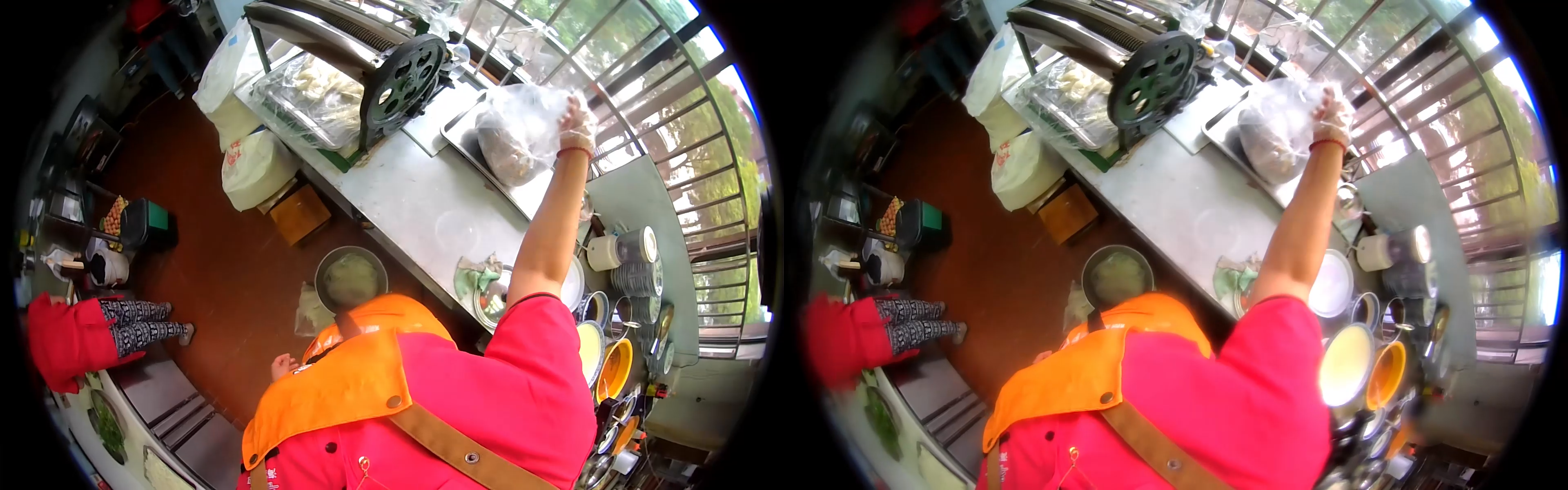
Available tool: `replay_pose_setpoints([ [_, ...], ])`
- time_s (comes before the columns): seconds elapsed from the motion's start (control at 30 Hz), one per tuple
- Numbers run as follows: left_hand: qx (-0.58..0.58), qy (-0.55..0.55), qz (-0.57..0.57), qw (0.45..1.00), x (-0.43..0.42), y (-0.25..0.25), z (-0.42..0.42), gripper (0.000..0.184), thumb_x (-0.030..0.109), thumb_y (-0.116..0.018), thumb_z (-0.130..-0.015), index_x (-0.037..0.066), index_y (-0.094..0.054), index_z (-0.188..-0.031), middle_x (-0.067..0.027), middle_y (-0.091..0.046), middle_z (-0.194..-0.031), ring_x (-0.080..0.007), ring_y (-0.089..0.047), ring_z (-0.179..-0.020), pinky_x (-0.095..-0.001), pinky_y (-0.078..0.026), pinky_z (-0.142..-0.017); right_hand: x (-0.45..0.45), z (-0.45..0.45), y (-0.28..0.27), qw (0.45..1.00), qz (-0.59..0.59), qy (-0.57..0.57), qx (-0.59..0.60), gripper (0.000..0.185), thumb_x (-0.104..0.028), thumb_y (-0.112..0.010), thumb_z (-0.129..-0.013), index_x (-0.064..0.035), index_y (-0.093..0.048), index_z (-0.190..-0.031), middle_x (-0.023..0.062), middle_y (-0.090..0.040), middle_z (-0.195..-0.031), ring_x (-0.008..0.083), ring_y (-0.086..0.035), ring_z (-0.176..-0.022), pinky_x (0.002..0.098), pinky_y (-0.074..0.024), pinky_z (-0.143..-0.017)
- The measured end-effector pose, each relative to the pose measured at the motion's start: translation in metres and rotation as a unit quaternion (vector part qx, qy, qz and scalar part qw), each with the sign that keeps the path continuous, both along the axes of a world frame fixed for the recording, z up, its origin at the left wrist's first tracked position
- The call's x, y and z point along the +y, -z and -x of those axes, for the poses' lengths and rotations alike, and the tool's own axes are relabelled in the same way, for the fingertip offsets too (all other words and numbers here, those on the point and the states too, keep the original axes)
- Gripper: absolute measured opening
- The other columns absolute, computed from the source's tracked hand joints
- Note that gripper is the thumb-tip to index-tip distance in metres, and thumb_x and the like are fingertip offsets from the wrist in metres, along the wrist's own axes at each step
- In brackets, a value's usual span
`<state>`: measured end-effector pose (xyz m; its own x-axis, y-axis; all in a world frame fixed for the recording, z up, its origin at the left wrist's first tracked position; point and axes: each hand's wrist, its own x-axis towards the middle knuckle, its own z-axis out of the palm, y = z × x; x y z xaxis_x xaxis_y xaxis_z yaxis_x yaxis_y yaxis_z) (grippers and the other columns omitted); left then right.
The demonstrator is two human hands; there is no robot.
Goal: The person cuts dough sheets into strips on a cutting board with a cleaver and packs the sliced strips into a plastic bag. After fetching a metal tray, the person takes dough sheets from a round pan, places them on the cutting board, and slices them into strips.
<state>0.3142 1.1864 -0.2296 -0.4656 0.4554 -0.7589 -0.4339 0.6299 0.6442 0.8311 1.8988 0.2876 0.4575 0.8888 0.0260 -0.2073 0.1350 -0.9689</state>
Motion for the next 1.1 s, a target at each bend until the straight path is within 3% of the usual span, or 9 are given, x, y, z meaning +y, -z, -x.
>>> replay_pose_setpoints([
  [0.07, 0.006, -0.005, 0.011, 1.000, -0.016, -0.002, 0.003, 0.027, 0.021, -0.058, -0.098, -0.001, -0.058, -0.114, -0.0136, -0.066, -0.096, -0.0216, -0.068, -0.075, -0.0342, -0.057, -0.068, 0.027, -0.032, 0.076, 0.998, 0.030, 0.038, -0.034, 0.015, -0.013, -0.071, -0.084, -0.0055, -0.058, -0.086, 0.0001, -0.046, -0.065, 0.0117, -0.040, -0.048, 0.0273, -0.0351, -0.042],
  [0.2, 0.019, -0.013, 0.043, 0.999, -0.049, -0.012, 0.003, 0.027, 0.020, -0.058, -0.098, -0.001, -0.058, -0.114, -0.0132, -0.066, -0.096, -0.0213, -0.067, -0.076, -0.0334, -0.057, -0.069, 0.019, -0.040, 0.082, 1.000, 0.020, 0.002, 0.003, 0.018, -0.013, -0.071, -0.084, -0.0064, -0.055, -0.083, 0.0006, -0.043, -0.061, 0.0127, -0.043, -0.051, 0.0284, -0.0370, -0.045],
  [0.33, 0.017, -0.018, 0.057, 0.998, -0.069, -0.016, 0.001, 0.027, 0.020, -0.058, -0.098, -0.001, -0.058, -0.114, -0.0131, -0.066, -0.096, -0.0211, -0.067, -0.076, -0.0332, -0.057, -0.068, 0.046, -0.033, 0.012, 0.978, -0.062, -0.009, 0.201, 0.022, -0.021, -0.063, -0.095, -0.0058, -0.052, -0.083, 0.0008, -0.040, -0.057, 0.0132, -0.038, -0.047, 0.0276, -0.0337, -0.043],
  [0.4, 0.014, -0.018, 0.061, 0.998, -0.074, -0.016, 0.000, 0.027, 0.020, -0.057, -0.098, -0.001, -0.058, -0.114, -0.0130, -0.066, -0.096, -0.0209, -0.067, -0.076, -0.0331, -0.057, -0.068, 0.075, -0.058, -0.003, 0.970, -0.111, -0.047, 0.209, 0.020, -0.021, -0.066, -0.092, -0.0062, -0.055, -0.087, 0.0027, -0.047, -0.066, 0.0155, -0.049, -0.060, 0.0277, -0.0431, -0.054],
  [0.6, 0.004, -0.031, 0.064, 0.997, -0.082, -0.008, -0.008, 0.027, 0.020, -0.057, -0.098, -0.001, -0.058, -0.115, -0.0128, -0.066, -0.095, -0.0206, -0.067, -0.076, -0.0328, -0.057, -0.068, 0.058, -0.045, -0.104, 0.982, -0.124, -0.073, 0.127, 0.027, -0.028, -0.069, -0.090, -0.0073, -0.052, -0.085, 0.0022, -0.046, -0.066, 0.0176, -0.047, -0.060, 0.0288, -0.0432, -0.056],
  [0.8, -0.016, -0.017, 0.059, 0.998, -0.074, 0.008, -0.002, 0.027, 0.020, -0.057, -0.098, -0.001, -0.058, -0.115, -0.0126, -0.066, -0.095, -0.0203, -0.067, -0.076, -0.0325, -0.057, -0.068, 0.021, -0.095, -0.174, 0.973, -0.171, -0.083, 0.130, 0.025, -0.017, -0.061, -0.094, -0.0039, -0.054, -0.113, 0.0061, -0.046, -0.068, 0.0175, -0.048, -0.061, 0.0290, -0.0426, -0.052],
  [0.83, -0.018, -0.009, 0.059, 0.998, -0.070, 0.011, 0.002, 0.027, 0.020, -0.057, -0.098, -0.001, -0.058, -0.115, -0.0126, -0.066, -0.095, -0.0203, -0.067, -0.076, -0.0325, -0.057, -0.068, 0.002, -0.100, -0.180, 0.981, -0.177, -0.078, -0.006, 0.028, -0.018, -0.061, -0.095, -0.0042, -0.054, -0.118, 0.0070, -0.050, -0.070, 0.0187, -0.051, -0.065, 0.0282, -0.0453, -0.058],
  [0.9, -0.022, 0.013, 0.061, 0.998, -0.064, 0.015, 0.011, 0.027, 0.019, -0.057, -0.098, -0.001, -0.058, -0.115, -0.0126, -0.066, -0.095, -0.0202, -0.067, -0.075, -0.0324, -0.057, -0.068, -0.033, -0.112, -0.196, 0.983, -0.111, -0.124, -0.080, 0.029, -0.020, -0.061, -0.094, -0.0042, -0.054, -0.118, 0.0054, -0.053, -0.070, 0.0172, -0.052, -0.065, 0.0256, -0.0448, -0.059],
  [1.1, -0.020, 0.053, 0.050, 0.997, -0.034, 0.029, 0.040, 0.027, 0.019, -0.057, -0.098, -0.001, -0.058, -0.115, -0.0124, -0.066, -0.095, -0.0199, -0.067, -0.075, -0.0321, -0.057, -0.068, -0.101, -0.146, -0.244, 0.911, 0.130, -0.333, 0.206, 0.018, -0.022, -0.055, -0.094, -0.0042, -0.054, -0.092, -0.0064, -0.043, -0.057, 0.0055, -0.041, -0.045, 0.0189, -0.0326, -0.038],
])
